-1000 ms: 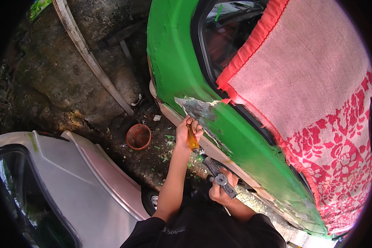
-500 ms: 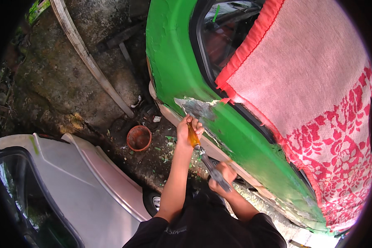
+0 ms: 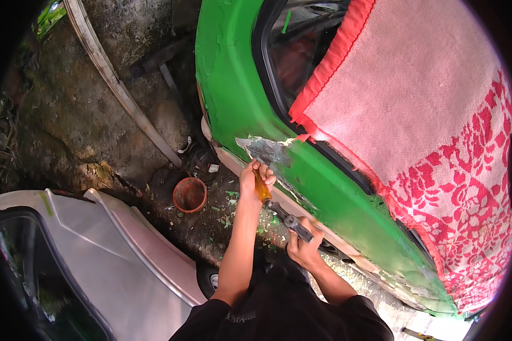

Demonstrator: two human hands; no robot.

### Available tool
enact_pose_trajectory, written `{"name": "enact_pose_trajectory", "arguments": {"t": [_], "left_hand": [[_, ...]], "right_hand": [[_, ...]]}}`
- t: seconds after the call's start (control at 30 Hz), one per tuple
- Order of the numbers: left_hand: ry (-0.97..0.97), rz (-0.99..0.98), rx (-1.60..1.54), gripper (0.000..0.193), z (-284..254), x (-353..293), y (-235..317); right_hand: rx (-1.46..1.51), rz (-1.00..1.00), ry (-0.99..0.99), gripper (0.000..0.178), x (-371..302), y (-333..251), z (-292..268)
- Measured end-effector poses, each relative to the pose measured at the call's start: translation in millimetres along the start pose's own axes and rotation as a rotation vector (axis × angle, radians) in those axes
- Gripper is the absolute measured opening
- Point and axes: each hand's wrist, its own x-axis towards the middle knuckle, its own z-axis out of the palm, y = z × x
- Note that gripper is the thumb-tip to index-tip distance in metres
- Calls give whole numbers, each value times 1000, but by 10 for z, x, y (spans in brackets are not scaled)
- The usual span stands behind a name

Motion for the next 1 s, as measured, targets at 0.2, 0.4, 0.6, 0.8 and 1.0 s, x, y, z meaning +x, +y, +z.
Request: {"name": "enact_pose_trajectory", "arguments": {"t": [0.2, 0.4, 0.6, 0.8, 1.0], "left_hand": [[-39, -70, -94, 35, -59, -69, 22], [-161, -128, -165, 35, -116, -131, 32], [-153, -110, -190, 33, -80, -104, 98], [-78, -100, -224, 30, 6, -60, 112], [-22, -98, -260, 29, 37, -24, 133]], "right_hand": [[306, 157, 79, 28, -21, -126, -119], [431, 386, -168, 24, -68, -114, -181], [266, -44, -158, 20, 141, -432, -273], [-23, -342, -161, 58, 207, -252, -90], [14, -416, 7, 50, 221, -388, -323]]}}
